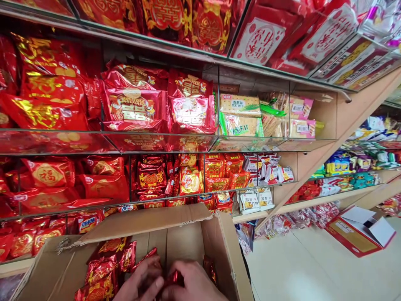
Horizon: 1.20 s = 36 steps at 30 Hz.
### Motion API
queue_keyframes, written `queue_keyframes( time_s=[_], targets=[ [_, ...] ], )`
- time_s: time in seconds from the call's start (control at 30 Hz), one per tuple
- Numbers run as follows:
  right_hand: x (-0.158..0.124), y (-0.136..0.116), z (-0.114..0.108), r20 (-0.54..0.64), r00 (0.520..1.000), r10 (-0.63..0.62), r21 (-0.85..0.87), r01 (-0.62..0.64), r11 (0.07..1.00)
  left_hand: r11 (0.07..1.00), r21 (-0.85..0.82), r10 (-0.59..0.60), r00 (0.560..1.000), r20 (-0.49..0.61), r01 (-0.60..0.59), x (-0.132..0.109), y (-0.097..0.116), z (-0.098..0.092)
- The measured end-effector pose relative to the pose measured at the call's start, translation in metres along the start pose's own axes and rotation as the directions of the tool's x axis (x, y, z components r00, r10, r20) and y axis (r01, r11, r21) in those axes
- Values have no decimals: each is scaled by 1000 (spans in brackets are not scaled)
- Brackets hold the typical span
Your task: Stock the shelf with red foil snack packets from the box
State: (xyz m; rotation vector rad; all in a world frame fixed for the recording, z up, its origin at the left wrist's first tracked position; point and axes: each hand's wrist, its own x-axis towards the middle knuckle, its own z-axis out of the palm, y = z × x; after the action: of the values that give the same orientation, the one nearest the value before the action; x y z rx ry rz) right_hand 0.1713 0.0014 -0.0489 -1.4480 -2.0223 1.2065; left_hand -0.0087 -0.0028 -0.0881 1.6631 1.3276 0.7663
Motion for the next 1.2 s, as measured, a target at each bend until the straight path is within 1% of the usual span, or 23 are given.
queue_keyframes(
  time_s=[0.03, 0.07, 0.1, 0.13, 0.2, 0.27, 0.4, 0.5, 0.6, 0.67, 0.77, 0.83, 0.9, 0.97, 1.0, 1.07, 1.13, 1.2],
  targets=[
    [0, -8, -1, -78, 997, -13, 109, 22, 994, 998, -57, -7, 1000, -19, 6, 0, 11, -3],
    [0, -16, 0, -143, 990, -14, 205, 43, 978, 998, -59, -2, 997, -78, -2, 1, 22, -6],
    [1, -23, 2, -196, 981, -5, 289, 63, 955, 997, -71, 3, 985, -175, -16, 1, 31, -8],
    [2, -29, 5, -251, 968, 12, 351, 80, 933, 997, -77, -3, 976, -218, -14, 1, 39, -10],
    [6, -36, 13, -363, 930, 57, 405, 102, 909, 996, -86, -30, 960, -279, 6, 0, 48, -11],
    [10, -39, 19, -430, 899, 86, 422, 116, 899, 996, -87, -61, 945, -321, 34, -2, 50, -11],
    [13, -37, 24, -482, 871, 98, 419, 131, 898, 997, -55, -76, 908, -411, 58, -4, 48, -11],
    [13, -34, 25, -516, 853, 77, 364, 138, 921, 999, -15, -41, 889, -455, 38, -5, 45, -11],
    [13, -32, 29, -534, 844, 52, 308, 137, 941, 1000, 29, 6, 883, -470, 8, -4, 41, -12],
    [13, -30, 33, -538, 841, 55, 300, 131, 945, 999, 54, 33, 879, -476, -8, -5, 39, -12],
    [11, -25, 37, -521, 850, 76, 338, 123, 933, 995, 97, 80, 877, -473, -38, -5, 34, -14],
    [8, -24, 36, -477, 876, 72, 368, 125, 922, 991, 123, 99, 885, -454, -48, -5, 32, -16],
    [4, -26, 30, -386, 922, 36, 402, 133, 906, 990, 136, 103, 888, -449, -46, -5, 29, -18],
    [-2, -30, 21, -243, 970, -26, 461, 139, 876, 991, 132, 91, 887, -452, -34, -5, 26, -20],
    [-4, -33, 16, -176, 983, -58, 493, 139, 859, 992, 126, 83, 889, -449, -29, -6, 26, -20],
    [-8, -38, 7, -96, 991, -94, 530, 131, 838, 994, 104, 61, 897, -437, -17, -7, 25, -21],
    [-10, -43, -2, -74, 993, -87, 498, 112, 860, 998, 70, 37, 899, -436, -7, -9, 27, -20],
    [-7, -49, -13, -53, 995, -83, 402, 98, 910, 1000, 2, -1, 866, -500, 2, -10, 29, -20]
  ],
)
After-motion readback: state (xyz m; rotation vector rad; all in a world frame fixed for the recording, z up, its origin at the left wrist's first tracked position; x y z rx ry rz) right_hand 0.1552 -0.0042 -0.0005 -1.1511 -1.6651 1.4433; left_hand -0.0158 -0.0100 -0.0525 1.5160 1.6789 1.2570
